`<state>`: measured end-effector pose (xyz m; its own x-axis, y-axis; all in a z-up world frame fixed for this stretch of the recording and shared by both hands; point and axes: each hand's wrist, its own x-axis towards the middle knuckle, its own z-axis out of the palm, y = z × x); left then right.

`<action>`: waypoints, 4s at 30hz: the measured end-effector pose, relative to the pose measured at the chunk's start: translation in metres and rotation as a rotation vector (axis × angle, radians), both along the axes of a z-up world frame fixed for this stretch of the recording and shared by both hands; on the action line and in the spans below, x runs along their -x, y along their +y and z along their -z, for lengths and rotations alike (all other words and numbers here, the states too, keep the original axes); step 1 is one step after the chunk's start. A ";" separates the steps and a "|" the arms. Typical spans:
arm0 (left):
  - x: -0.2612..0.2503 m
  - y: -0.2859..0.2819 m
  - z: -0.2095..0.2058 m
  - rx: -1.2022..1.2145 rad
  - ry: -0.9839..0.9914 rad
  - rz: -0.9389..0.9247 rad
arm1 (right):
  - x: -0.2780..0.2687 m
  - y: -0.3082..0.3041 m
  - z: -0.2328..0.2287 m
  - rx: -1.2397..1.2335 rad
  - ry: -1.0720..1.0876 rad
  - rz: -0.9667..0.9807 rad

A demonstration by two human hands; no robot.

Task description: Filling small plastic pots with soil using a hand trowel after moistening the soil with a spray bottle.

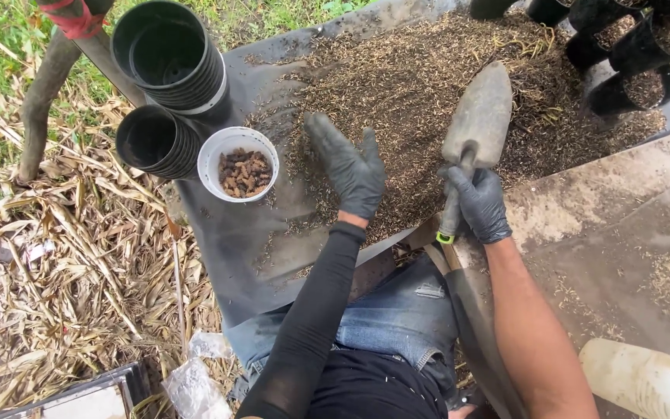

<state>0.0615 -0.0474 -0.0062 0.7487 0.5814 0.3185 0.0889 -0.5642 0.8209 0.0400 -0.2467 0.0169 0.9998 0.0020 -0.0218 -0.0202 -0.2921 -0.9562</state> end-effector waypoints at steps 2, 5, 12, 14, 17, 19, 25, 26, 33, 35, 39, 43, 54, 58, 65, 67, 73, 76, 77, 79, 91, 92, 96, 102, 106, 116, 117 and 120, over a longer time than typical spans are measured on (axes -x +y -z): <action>0.001 -0.008 -0.035 0.019 -0.131 0.162 | 0.008 0.009 -0.030 -0.020 -0.027 -0.017; 0.013 -0.009 -0.052 -0.017 -0.285 0.297 | 0.006 0.004 -0.016 -0.022 -0.054 -0.021; 0.087 0.023 0.068 -0.082 -0.512 0.967 | 0.006 0.005 -0.017 0.029 -0.082 -0.032; 0.111 0.034 0.074 -0.139 -0.443 1.443 | 0.003 0.002 -0.008 -0.007 -0.047 -0.024; 0.112 0.054 0.086 -0.084 -0.367 1.459 | -0.002 -0.007 0.014 0.031 -0.034 -0.018; 0.110 0.061 0.066 -0.012 -0.280 1.422 | -0.005 -0.009 0.020 0.035 -0.035 -0.011; 0.117 0.069 0.073 0.093 -0.130 1.412 | -0.006 -0.009 0.022 0.028 -0.049 -0.015; 0.118 0.070 0.076 0.088 -0.111 1.415 | -0.006 -0.009 0.022 0.017 -0.042 -0.011; 0.090 0.054 0.050 0.081 -0.032 1.474 | -0.007 -0.011 0.026 0.021 -0.063 -0.025; 0.079 0.050 0.028 0.166 0.041 1.494 | -0.008 -0.014 0.030 0.005 -0.079 -0.035; 0.040 0.045 -0.007 0.382 0.028 1.355 | -0.004 -0.009 0.018 0.010 -0.091 -0.043; 0.022 0.051 -0.063 0.576 -0.096 1.228 | 0.002 0.000 -0.004 0.013 -0.106 -0.050; 0.095 0.043 0.010 0.359 0.295 1.233 | -0.006 -0.010 0.018 -0.023 -0.074 -0.042; 0.101 0.042 0.038 0.162 0.129 1.354 | -0.006 -0.008 0.017 -0.035 -0.075 -0.036; 0.090 0.029 0.033 0.202 0.010 1.530 | -0.001 0.000 -0.011 -0.118 -0.026 -0.007; 0.087 0.024 0.037 0.196 0.016 1.534 | -0.002 -0.001 -0.008 -0.114 -0.028 -0.011; 0.064 0.008 0.025 0.261 0.016 1.486 | -0.001 0.001 -0.012 -0.126 -0.051 -0.016; 0.043 -0.001 0.008 0.357 -0.040 1.435 | -0.002 -0.004 -0.004 -0.120 -0.059 0.000; 0.035 -0.004 0.001 0.390 -0.068 1.414 | -0.005 -0.006 0.002 -0.117 -0.056 0.011; 0.014 -0.003 -0.012 0.407 -0.116 1.383 | -0.008 -0.016 0.020 -0.092 -0.058 0.019; 0.075 0.065 -0.031 0.583 0.030 1.182 | 0.001 0.004 -0.019 -0.128 -0.021 -0.004; 0.090 0.071 -0.025 0.620 0.173 1.169 | 0.002 0.004 -0.019 -0.131 -0.004 0.002; 0.098 0.081 0.000 0.634 0.303 1.168 | -0.001 0.007 -0.020 -0.115 0.006 -0.007; 0.054 0.062 -0.001 0.648 0.293 1.114 | 0.000 0.005 -0.017 -0.140 -0.023 -0.018; 0.003 0.051 0.010 0.645 0.131 1.078 | 0.002 0.004 -0.016 -0.140 -0.041 -0.023; 0.038 0.059 -0.037 0.298 -0.441 0.476 | 0.005 0.007 -0.027 -0.068 -0.040 -0.040; 0.044 0.057 -0.029 0.296 -0.439 0.476 | 0.003 0.007 -0.024 -0.070 -0.039 -0.041; 0.055 0.052 -0.007 0.075 -0.386 0.310 | -0.002 0.003 -0.010 -0.037 -0.010 -0.012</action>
